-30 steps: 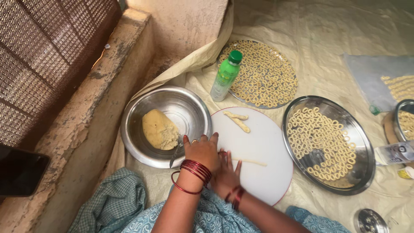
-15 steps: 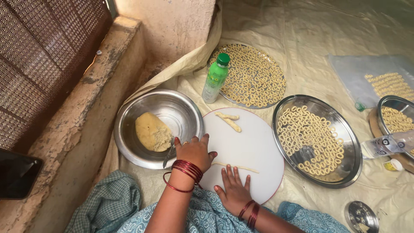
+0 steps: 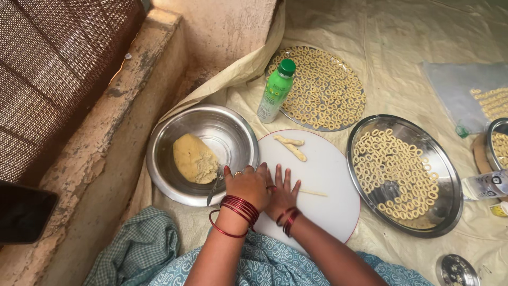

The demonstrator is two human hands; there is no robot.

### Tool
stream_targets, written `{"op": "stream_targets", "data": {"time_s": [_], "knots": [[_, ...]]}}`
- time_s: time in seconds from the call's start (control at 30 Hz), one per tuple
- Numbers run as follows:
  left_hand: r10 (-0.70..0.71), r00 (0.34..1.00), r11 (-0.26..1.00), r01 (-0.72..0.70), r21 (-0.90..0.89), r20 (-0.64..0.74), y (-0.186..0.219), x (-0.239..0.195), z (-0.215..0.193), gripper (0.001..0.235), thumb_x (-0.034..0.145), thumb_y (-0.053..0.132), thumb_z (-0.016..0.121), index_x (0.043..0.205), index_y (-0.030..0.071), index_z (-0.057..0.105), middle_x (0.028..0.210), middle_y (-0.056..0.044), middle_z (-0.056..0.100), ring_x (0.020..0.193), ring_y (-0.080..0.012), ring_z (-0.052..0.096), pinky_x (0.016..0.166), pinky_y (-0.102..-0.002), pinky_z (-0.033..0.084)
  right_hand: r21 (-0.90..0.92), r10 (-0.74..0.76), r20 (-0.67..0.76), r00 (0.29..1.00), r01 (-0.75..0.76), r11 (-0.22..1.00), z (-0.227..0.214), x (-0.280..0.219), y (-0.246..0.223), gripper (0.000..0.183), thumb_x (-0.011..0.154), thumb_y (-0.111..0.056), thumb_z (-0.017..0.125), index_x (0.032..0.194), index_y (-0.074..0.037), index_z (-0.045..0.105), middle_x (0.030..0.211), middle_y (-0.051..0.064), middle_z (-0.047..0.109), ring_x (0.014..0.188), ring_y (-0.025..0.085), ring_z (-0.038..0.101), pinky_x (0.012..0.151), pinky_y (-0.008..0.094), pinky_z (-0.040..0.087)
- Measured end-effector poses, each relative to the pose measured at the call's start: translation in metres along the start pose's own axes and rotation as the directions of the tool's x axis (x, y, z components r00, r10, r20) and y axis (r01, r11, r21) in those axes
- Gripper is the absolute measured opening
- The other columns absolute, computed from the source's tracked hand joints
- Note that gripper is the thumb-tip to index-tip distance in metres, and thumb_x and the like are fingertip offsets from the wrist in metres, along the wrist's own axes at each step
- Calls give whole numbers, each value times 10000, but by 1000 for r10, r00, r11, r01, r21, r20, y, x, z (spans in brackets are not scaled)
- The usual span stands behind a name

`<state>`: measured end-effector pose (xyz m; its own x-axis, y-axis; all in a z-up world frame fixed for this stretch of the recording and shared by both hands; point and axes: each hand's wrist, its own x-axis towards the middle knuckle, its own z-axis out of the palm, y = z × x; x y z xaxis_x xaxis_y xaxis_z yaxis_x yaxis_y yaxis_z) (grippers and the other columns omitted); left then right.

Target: The person is making dough rings by rolling small pieces of dough into thin strips, joining the ends to form rings, and placing them on a tray. The process is repeated multiple times with consistent hand movements.

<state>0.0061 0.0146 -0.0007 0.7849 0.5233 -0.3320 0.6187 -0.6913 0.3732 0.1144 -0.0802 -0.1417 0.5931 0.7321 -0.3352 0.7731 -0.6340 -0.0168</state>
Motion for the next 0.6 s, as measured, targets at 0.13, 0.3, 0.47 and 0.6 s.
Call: {"op": "stream_targets", "data": {"time_s": [0.13, 0.3, 0.47, 0.6], "knots": [[-10, 1000, 1000, 10, 8, -15, -2, 0, 0, 707, 925, 487, 642, 1519, 188, 402, 1376, -174, 567, 1234, -381, 596, 1184, -678, 152, 45, 11, -14, 1000, -11, 999, 6, 13, 4, 779, 982, -362, 438, 1647, -235, 52, 1698, 141, -74, 1546, 429, -87, 1144, 751, 5], [-2, 999, 1000, 3, 15, -32, -4, 4, 6, 627, 980, 443, 602, 1518, 186, 407, 1379, -171, 567, 1223, -385, 601, 1175, -689, 147, 61, -60, -8, 998, 60, 996, 17, -29, 5, 752, 1013, -440, 437, 1627, -164, 100, 1708, 168, -25, 1557, 446, -64, 1140, 756, 17], [85, 991, 996, -85, 2, -107, -10, 16, 27, 510, 903, 339, 689, 1359, 155, 552, 1232, -157, 646, 1147, -363, 638, 1139, -631, 284, 59, -35, 12, 999, 35, 998, -10, -71, 25, 835, 976, -508, 486, 1613, -135, 94, 1684, 189, -32, 1537, 429, -59, 1147, 738, 19], [232, 953, 972, -221, 78, -193, -15, 42, 62, 123, 922, 202, 677, 952, 116, 760, 1074, -119, 709, 1008, -328, 705, 956, -469, 532, 38, 44, 41, 998, -45, 998, -45, -97, 64, 748, 978, -460, 509, 1590, -150, 213, 1689, 181, -18, 1544, 445, -75, 1153, 733, 30]]}}
